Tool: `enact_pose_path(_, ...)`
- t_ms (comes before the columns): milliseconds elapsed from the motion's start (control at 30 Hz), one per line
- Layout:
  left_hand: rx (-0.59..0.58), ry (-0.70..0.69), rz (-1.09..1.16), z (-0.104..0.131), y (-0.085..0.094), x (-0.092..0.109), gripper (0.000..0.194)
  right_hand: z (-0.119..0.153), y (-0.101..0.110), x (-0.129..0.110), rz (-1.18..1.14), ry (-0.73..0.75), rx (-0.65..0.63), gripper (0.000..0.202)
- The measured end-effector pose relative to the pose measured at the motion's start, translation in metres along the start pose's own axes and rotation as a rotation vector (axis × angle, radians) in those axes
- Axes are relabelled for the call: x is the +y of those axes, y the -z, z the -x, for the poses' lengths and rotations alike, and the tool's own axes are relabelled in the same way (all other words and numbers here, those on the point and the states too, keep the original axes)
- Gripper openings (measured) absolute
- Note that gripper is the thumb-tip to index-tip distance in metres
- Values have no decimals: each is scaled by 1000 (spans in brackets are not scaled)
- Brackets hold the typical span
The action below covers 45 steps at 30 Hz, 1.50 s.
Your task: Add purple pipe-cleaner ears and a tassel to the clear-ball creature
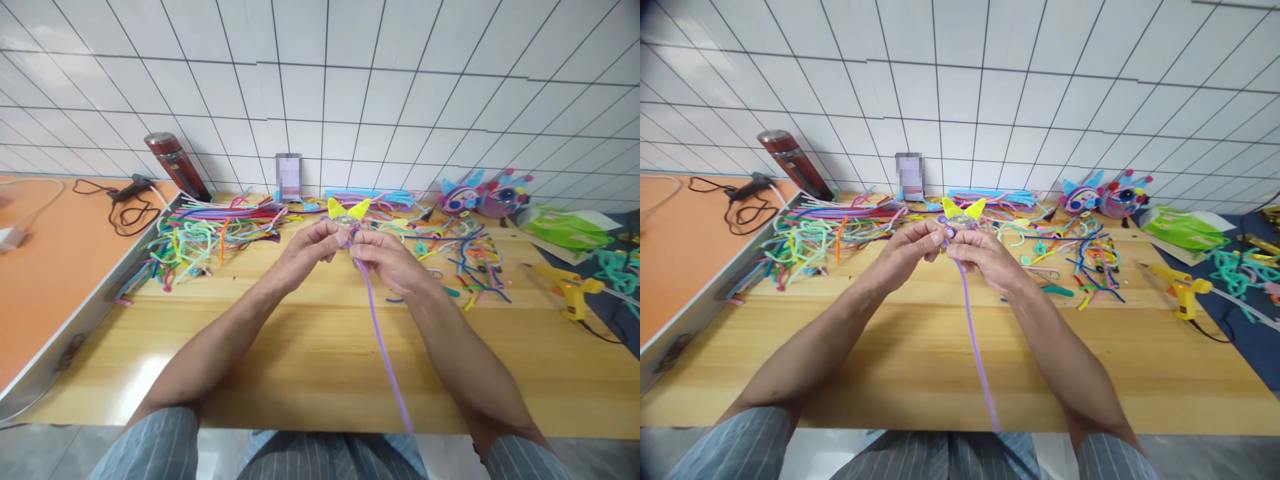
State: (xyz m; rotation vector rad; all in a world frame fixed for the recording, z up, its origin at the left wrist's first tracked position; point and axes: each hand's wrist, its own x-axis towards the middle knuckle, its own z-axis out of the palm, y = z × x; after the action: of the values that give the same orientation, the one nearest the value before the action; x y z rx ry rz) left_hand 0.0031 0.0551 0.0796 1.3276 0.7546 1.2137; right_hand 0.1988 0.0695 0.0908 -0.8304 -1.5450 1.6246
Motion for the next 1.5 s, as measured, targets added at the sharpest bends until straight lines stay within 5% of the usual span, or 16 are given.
enact_pose_path(200,-132,4,-122,1,11,10,34,1,1,-1,29,15,-37,26)
enact_pose_path(633,265,135,449,18,-38,-16,47,-3,-17,11,-20,51,35,45)
enact_pose_path(800,127,166,450,9,-28,-8,46,-3,-6,8,-41,0,53,36)
enact_pose_path(1100,-69,38,31,1,5,-3,32,1,1,0,8,-8,-31,26)
enact_pose_path(1500,208,268,544,16,-32,-9,52,-4,-10,10,-13,57,12,49)
